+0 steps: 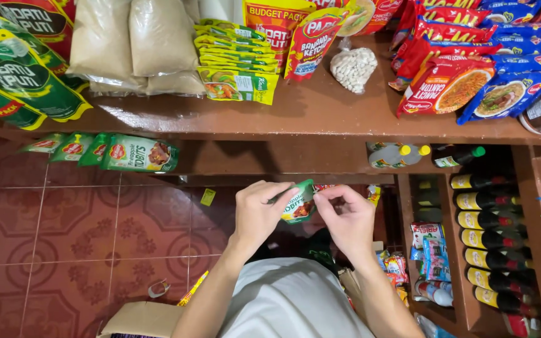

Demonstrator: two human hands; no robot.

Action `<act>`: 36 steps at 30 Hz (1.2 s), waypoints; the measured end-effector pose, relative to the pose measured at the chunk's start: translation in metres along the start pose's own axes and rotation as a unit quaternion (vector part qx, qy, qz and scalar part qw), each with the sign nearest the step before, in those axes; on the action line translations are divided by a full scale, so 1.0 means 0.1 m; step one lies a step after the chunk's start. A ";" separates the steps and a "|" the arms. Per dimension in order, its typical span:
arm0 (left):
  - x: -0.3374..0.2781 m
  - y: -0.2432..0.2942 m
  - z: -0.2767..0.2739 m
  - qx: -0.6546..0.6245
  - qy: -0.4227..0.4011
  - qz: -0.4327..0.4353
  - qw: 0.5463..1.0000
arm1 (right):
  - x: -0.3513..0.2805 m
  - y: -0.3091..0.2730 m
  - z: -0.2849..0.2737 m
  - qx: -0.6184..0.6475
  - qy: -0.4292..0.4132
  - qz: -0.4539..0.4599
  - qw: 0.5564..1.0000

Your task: The recorder is organizing and stocking various food products on shelves.

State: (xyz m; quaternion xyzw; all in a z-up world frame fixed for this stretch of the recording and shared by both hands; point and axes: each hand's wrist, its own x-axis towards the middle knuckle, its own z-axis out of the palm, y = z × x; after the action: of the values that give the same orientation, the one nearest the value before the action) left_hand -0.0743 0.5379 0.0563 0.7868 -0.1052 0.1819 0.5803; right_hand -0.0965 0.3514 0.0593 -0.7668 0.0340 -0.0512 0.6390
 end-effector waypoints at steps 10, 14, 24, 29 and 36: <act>-0.02 0.00 -0.06 0.037 -0.005 0.048 0.998 | 0.07 0.06 0.03 -0.005 -0.026 0.025 0.999; -0.07 0.01 -0.03 0.047 -0.022 0.045 0.998 | 0.12 0.13 0.00 0.013 -0.025 -0.002 1.000; -0.13 0.17 -0.10 0.050 0.015 0.055 0.997 | 0.29 0.02 0.00 0.109 -0.147 -0.010 0.983; -0.25 0.12 -0.04 0.069 0.054 0.013 0.996 | 0.28 0.03 -0.01 0.010 -0.163 -0.057 0.985; -0.21 0.06 -0.17 0.096 0.060 0.003 0.994 | 0.31 -0.03 0.23 -0.083 -0.128 -0.128 0.980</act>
State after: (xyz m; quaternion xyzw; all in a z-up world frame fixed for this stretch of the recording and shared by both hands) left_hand -0.0982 0.5518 0.0572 0.8262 -0.0543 0.2395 0.5070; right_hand -0.0633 0.3711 0.0593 -0.8152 -0.1420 -0.0310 0.5606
